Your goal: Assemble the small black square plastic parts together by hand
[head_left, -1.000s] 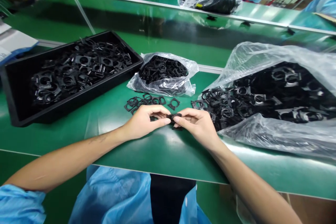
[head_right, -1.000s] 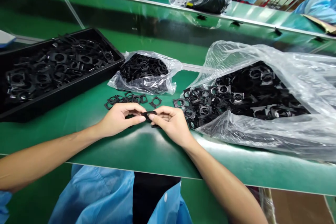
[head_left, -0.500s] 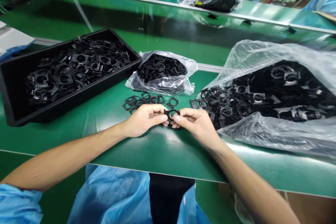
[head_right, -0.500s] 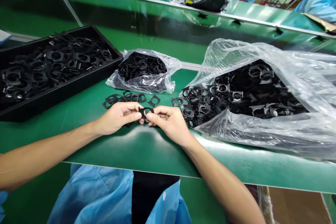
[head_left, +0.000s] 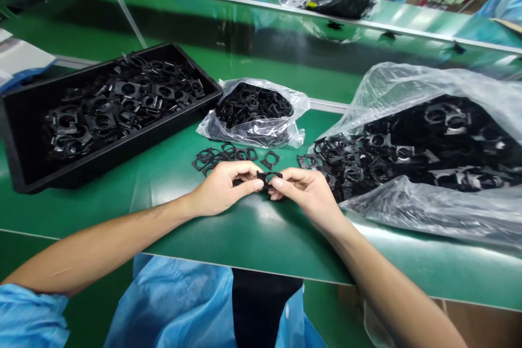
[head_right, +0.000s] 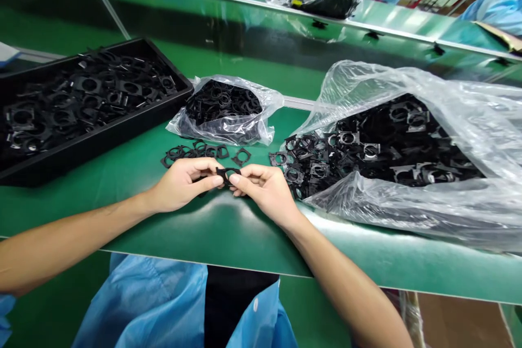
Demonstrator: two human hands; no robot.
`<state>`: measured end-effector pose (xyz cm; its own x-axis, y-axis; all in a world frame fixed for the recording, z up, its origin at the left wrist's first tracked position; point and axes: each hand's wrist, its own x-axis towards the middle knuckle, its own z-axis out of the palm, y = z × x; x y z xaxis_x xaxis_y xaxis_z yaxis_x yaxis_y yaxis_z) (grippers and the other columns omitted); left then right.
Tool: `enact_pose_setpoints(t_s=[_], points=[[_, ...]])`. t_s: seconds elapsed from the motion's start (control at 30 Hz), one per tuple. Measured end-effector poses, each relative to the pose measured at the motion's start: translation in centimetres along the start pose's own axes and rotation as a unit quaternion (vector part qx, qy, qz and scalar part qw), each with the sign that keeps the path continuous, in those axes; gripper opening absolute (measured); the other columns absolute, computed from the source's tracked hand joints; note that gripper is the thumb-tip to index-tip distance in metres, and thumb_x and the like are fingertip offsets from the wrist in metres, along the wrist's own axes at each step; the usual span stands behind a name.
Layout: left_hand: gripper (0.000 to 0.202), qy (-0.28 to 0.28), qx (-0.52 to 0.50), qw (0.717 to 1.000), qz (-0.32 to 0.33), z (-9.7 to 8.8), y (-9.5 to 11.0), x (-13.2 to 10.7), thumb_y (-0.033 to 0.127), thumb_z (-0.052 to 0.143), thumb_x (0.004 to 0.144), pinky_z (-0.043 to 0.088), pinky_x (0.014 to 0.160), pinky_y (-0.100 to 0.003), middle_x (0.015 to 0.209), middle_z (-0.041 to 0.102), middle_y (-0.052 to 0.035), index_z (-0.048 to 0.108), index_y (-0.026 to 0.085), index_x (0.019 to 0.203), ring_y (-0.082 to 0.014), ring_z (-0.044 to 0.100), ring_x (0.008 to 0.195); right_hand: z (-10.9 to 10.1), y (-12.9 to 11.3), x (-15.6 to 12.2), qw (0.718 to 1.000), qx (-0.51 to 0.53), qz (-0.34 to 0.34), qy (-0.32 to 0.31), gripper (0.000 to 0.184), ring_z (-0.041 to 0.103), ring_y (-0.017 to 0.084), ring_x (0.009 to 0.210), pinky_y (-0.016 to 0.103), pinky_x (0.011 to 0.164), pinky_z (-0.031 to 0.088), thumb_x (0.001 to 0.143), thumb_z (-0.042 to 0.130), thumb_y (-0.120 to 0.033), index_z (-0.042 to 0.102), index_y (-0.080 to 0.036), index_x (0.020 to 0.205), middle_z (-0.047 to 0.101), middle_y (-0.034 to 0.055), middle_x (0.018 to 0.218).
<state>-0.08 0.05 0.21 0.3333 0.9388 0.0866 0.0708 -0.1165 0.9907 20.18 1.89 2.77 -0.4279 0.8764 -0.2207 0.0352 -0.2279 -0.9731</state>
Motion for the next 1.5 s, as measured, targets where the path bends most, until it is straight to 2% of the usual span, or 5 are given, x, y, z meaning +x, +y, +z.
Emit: enact_pose_setpoints(t_s=[0.5,0.77,0.97,1.3,1.5], points=[[0.018,-0.033,-0.016,0.999,-0.002,-0.1,0.14,0.03,0.029,0.065,0.09,0.05,0.072,-0.025,0.078,0.066,-0.0032,0.065,0.014,0.08,-0.0147,0.061,0.074,-0.07,0.28,0.0,0.998,0.059,0.001,-0.036,0.037,0.06,0.011,0.058,0.026,0.064,0.053,0.07,0.089,-0.051,0.073,-0.017,0.067,0.067,-0.0005,0.062],[0.019,-0.007,-0.003,1.0,-0.014,-0.03,0.1,0.04,0.028,0.067,0.087,0.049,0.068,-0.024,0.072,0.062,-0.0011,0.063,0.014,0.074,-0.013,0.057,0.07,0.13,0.18,0.04,0.999,0.047,-0.014,0.016,0.036,0.059,0.012,0.063,0.026,0.062,0.051,0.064,0.093,-0.048,0.075,-0.019,0.076,0.068,-0.0003,0.072],[0.017,-0.004,-0.029,0.999,-0.033,0.01,0.14,0.01,0.027,0.07,0.085,0.049,0.069,-0.023,0.071,0.064,-0.0004,0.065,0.014,0.074,-0.0124,0.058,0.069,-0.17,0.1,0.06,1.0,-0.001,-0.018,-0.011,0.042,0.057,0.012,0.063,0.027,0.065,0.05,0.069,0.088,-0.055,0.07,-0.018,0.065,0.063,-0.0008,0.066],[0.03,-0.069,-0.197,0.973,-0.101,-0.32,0.22,0.45,0.035,0.085,0.078,0.054,0.079,-0.027,0.086,0.073,-0.0049,0.072,0.013,0.092,-0.0143,0.067,0.079,-0.26,0.3,0.21,1.0,0.01,0.015,-0.008,0.045,0.06,0.013,0.06,0.027,0.065,0.053,0.067,0.088,-0.059,0.07,-0.018,0.065,0.068,0.0006,0.065],[0.036,-0.095,-0.191,0.971,-0.109,-0.49,0.32,0.49,0.039,0.087,0.075,0.051,0.077,-0.027,0.086,0.071,-0.0051,0.071,0.013,0.095,-0.0145,0.064,0.079,-0.09,0.46,0.28,1.0,-0.029,-0.002,0.001,0.046,0.059,0.013,0.058,0.027,0.062,0.051,0.071,0.085,-0.059,0.067,-0.018,0.061,0.065,-0.0004,0.059]])
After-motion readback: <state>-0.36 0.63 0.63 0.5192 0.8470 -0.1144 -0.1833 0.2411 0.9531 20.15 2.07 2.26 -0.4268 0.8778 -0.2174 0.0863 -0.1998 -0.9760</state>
